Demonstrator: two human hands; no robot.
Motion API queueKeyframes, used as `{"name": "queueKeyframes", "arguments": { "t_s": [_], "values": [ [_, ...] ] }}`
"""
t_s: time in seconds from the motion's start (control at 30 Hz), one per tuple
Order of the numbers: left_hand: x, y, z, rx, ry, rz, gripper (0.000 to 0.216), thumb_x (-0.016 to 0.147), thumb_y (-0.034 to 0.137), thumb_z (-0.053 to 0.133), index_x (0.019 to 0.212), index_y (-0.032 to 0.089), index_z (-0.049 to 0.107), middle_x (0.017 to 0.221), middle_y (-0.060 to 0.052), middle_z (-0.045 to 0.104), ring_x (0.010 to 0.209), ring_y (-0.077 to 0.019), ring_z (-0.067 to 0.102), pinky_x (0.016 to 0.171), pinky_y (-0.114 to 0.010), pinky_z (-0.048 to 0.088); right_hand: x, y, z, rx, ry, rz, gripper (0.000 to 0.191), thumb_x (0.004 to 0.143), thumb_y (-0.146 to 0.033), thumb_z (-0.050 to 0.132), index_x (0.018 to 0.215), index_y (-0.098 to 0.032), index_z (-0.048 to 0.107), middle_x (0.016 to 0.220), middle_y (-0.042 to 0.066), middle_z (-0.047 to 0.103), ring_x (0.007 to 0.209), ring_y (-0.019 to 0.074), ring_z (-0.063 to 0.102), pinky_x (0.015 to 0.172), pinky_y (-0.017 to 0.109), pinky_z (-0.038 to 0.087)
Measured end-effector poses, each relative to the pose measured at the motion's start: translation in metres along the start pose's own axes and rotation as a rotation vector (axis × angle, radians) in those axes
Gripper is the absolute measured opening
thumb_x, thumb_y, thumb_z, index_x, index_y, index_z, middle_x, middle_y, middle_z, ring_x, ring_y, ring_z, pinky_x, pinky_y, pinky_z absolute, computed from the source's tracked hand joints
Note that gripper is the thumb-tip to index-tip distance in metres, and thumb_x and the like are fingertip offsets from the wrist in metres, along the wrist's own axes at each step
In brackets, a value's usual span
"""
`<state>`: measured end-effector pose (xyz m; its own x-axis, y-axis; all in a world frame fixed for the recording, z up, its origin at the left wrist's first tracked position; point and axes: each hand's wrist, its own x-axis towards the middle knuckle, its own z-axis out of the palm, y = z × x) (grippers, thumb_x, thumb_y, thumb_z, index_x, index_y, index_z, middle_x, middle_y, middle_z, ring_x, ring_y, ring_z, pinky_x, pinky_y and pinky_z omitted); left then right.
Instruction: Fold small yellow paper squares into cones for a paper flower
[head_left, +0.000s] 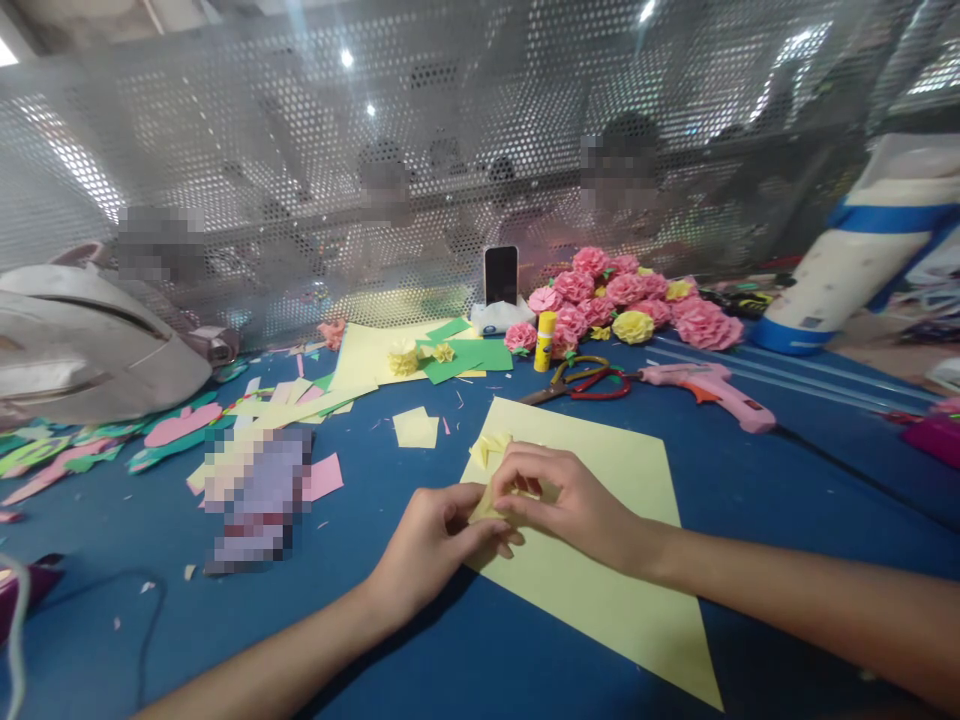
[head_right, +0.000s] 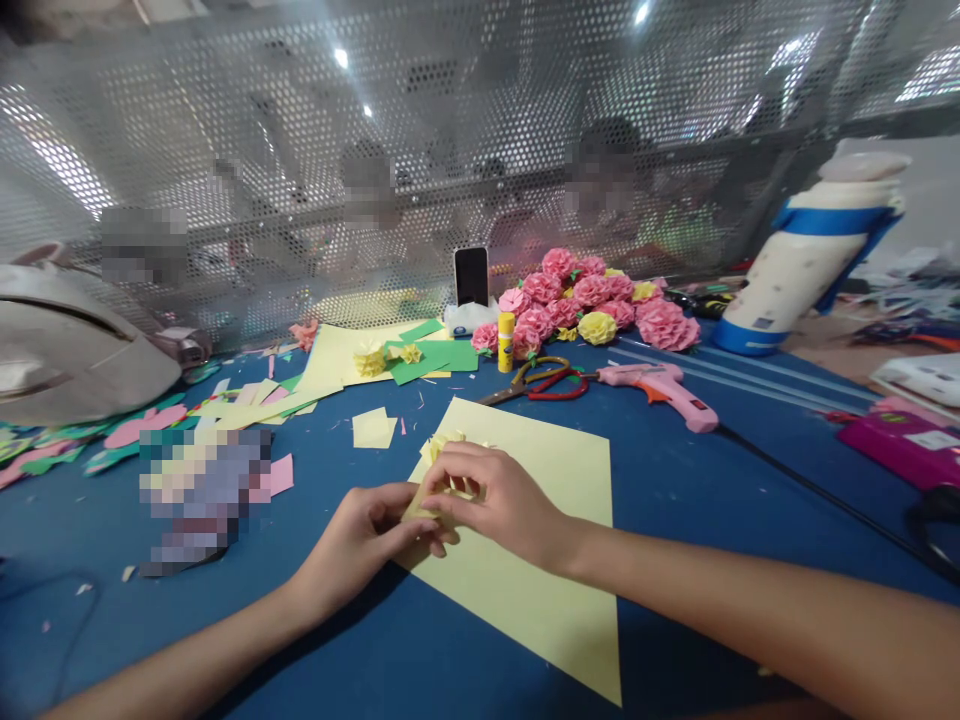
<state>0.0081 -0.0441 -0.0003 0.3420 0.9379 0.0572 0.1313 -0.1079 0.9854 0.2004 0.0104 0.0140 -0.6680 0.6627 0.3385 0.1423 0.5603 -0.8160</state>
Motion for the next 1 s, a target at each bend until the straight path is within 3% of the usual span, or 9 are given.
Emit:
{"name": "queueKeyframes", "arguments": {
  "t_s": [0.2, 0.33, 0.6, 0.7, 0.87, 1.0],
  "values": [
    [-0.0006, 0.0009, -0.0012, -0.063, -0.001, -0.002, 0.037, 0.091, 0.050, 0.063, 0.090, 0.015, 0.075, 0.086, -0.011, 0.077, 0.078, -0.0247, 0.075, 0.079, -0.033, 0.058, -0.0017, 0.0023, -0.0012, 0.006, 0.033, 0.027, 0.028, 0.087, -0.044, 0.074, 0.102, -0.021, 0.067, 0.094, 0.003, 0.066, 0.076, 0.0146, 0.053, 0.066, 0.026, 0.042],
    [-0.0008, 0.0007, -0.0022, -0.073, 0.001, -0.003, 0.036, 0.091, 0.050, 0.063, 0.089, 0.015, 0.075, 0.085, -0.010, 0.077, 0.078, -0.0247, 0.075, 0.079, -0.032, 0.057, -0.0019, 0.0048, -0.0020, 0.032, 0.043, 0.052, 0.030, 0.084, -0.040, 0.078, 0.103, -0.021, 0.065, 0.095, 0.003, 0.066, 0.077, 0.0146, 0.056, 0.067, 0.025, 0.045],
    [-0.0024, -0.0008, -0.0038, -0.049, 0.042, -0.011, 0.041, 0.094, 0.053, 0.058, 0.086, 0.015, 0.071, 0.081, -0.010, 0.077, 0.075, -0.0231, 0.074, 0.072, -0.029, 0.055, -0.0004, 0.0039, -0.0016, 0.052, 0.027, 0.011, 0.023, 0.090, -0.039, 0.072, 0.080, -0.018, 0.066, 0.080, 0.002, 0.064, 0.073, 0.0153, 0.055, 0.065, 0.027, 0.042],
    [-0.0017, 0.0003, -0.0059, -0.015, 0.103, 0.000, 0.047, 0.097, 0.054, 0.050, 0.079, 0.015, 0.069, 0.075, -0.008, 0.076, 0.069, -0.0186, 0.069, 0.066, -0.024, 0.050, -0.0003, 0.0033, -0.0014, 0.042, 0.005, 0.001, 0.022, 0.092, -0.038, 0.070, 0.081, -0.019, 0.066, 0.080, 0.002, 0.062, 0.072, 0.0143, 0.054, 0.064, 0.026, 0.042],
    [0.0017, -0.0020, -0.0064, -0.045, 0.155, -0.032, 0.029, 0.090, 0.042, 0.062, 0.083, 0.015, 0.067, 0.066, -0.003, 0.071, 0.055, -0.0133, 0.063, 0.056, -0.020, 0.046, -0.0007, 0.0019, -0.0010, 0.002, -0.047, -0.015, 0.020, 0.094, -0.036, 0.067, 0.082, -0.020, 0.065, 0.084, 0.001, 0.059, 0.078, 0.0146, 0.055, 0.068, 0.026, 0.042],
    [0.0009, -0.0055, -0.0034, -0.082, 0.124, -0.068, 0.016, 0.084, 0.030, 0.065, 0.084, 0.014, 0.062, 0.063, -0.002, 0.070, 0.054, -0.0114, 0.062, 0.054, -0.017, 0.041, -0.0016, 0.0036, -0.0007, -0.038, -0.028, -0.001, 0.022, 0.096, -0.036, 0.063, 0.083, -0.020, 0.058, 0.082, -0.001, 0.054, 0.069, 0.0121, 0.048, 0.066, 0.026, 0.039]
  ]
}}
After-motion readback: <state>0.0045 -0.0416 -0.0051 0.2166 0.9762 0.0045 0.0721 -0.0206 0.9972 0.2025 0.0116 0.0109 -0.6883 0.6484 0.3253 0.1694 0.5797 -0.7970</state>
